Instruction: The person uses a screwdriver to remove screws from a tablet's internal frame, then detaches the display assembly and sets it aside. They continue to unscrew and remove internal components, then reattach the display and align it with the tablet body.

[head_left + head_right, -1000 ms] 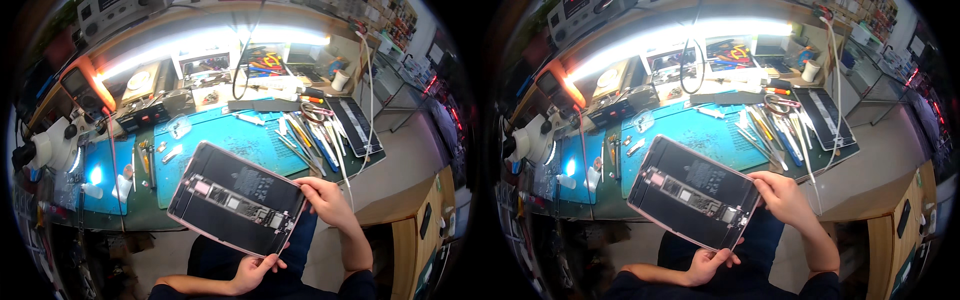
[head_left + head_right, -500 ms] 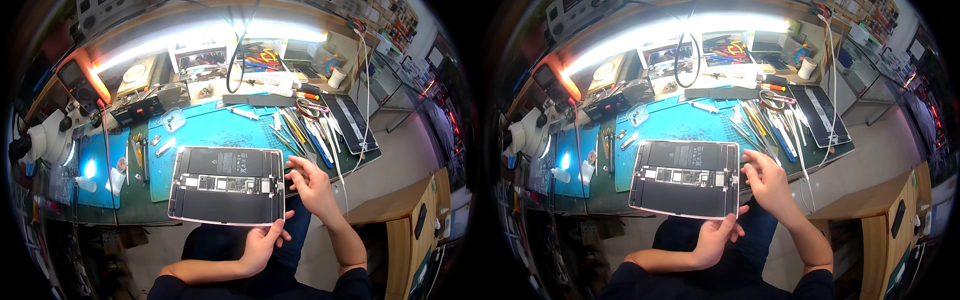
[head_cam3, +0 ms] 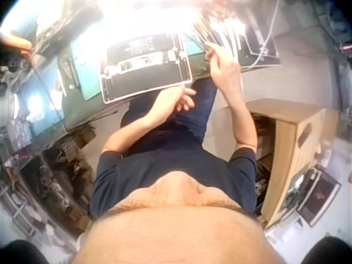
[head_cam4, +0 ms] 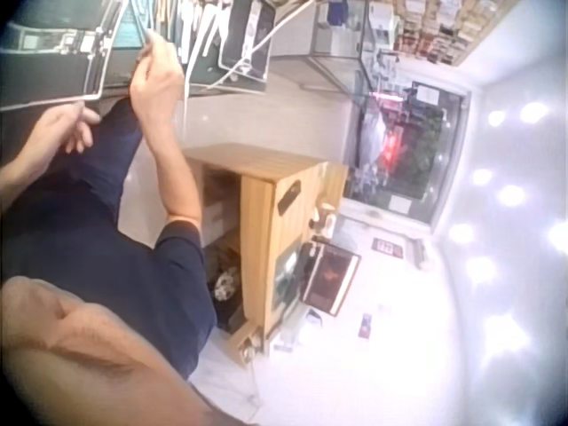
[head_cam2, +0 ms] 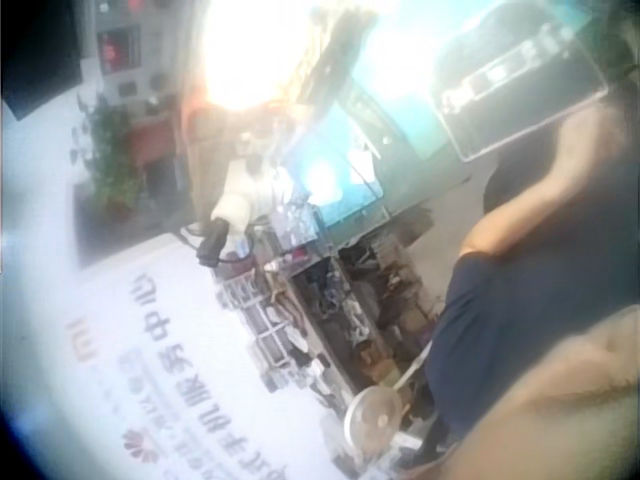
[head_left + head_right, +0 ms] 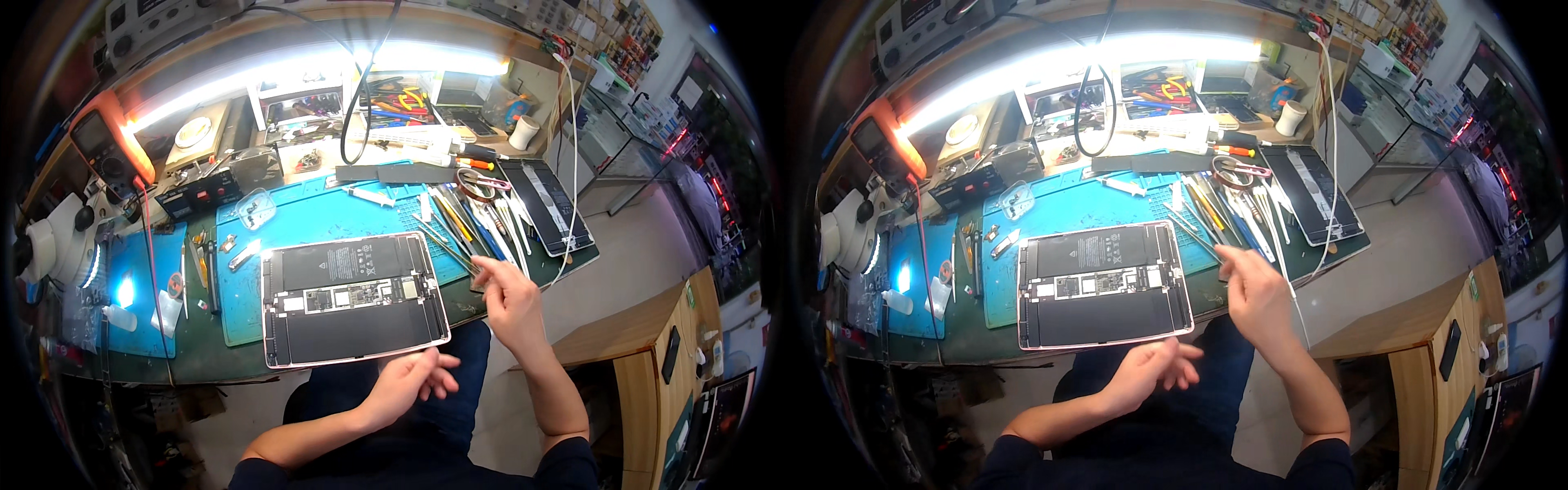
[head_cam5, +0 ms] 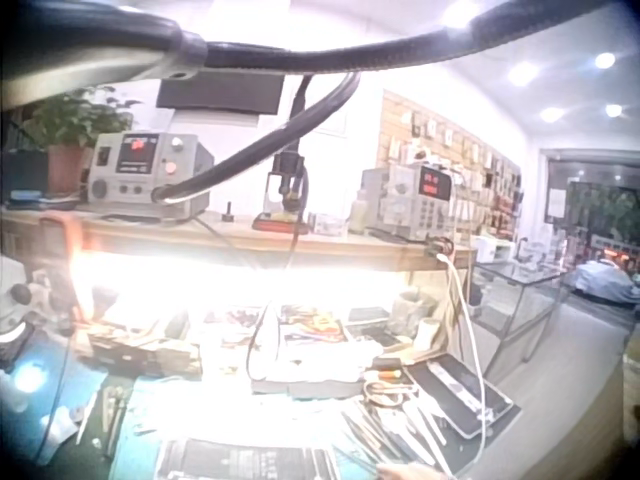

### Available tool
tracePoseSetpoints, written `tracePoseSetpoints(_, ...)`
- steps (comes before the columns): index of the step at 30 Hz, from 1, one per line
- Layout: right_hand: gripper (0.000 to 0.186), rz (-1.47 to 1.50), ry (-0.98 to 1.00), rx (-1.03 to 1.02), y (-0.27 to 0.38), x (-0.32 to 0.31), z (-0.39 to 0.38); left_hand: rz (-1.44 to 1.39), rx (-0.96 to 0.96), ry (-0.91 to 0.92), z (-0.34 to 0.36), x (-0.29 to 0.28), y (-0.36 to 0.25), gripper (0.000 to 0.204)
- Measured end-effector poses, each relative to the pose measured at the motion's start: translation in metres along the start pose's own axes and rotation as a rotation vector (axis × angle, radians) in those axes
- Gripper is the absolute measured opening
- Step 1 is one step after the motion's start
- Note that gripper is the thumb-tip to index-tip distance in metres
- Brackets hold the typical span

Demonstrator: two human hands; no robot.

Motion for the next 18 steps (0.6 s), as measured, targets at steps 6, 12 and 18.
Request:
tracePoseSetpoints(6, 0.038, 0.068, -0.080, -0.095, 0.012, -0.013, 0.008, 0.463, 0.962, -0.406, -0.136, -0.032, -0.132, 0.015)
tracePoseSetpoints(12, 0.032, 0.038, -0.066, -0.074, 0.011, -0.001, 0.011, 0.327, 1.680, -0.726, -0.264, -0.022, -0.225, 0.018)
tracePoseSetpoints(18, 0.025, -0.068, -0.066, -0.053, 0.008, 0.007, 0.018, 0.493, 1.474, -0.652, -0.259, -0.025, -0.223, 0.016)
Point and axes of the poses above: each hand's wrist, its own z-axis towards the middle knuckle, its own x-axis out of the palm, y = z × x, the point moved 10 cm from there along z, towards the middle knuckle, and after that the axes turned 15 degrees about z, right-handed, at the moved point
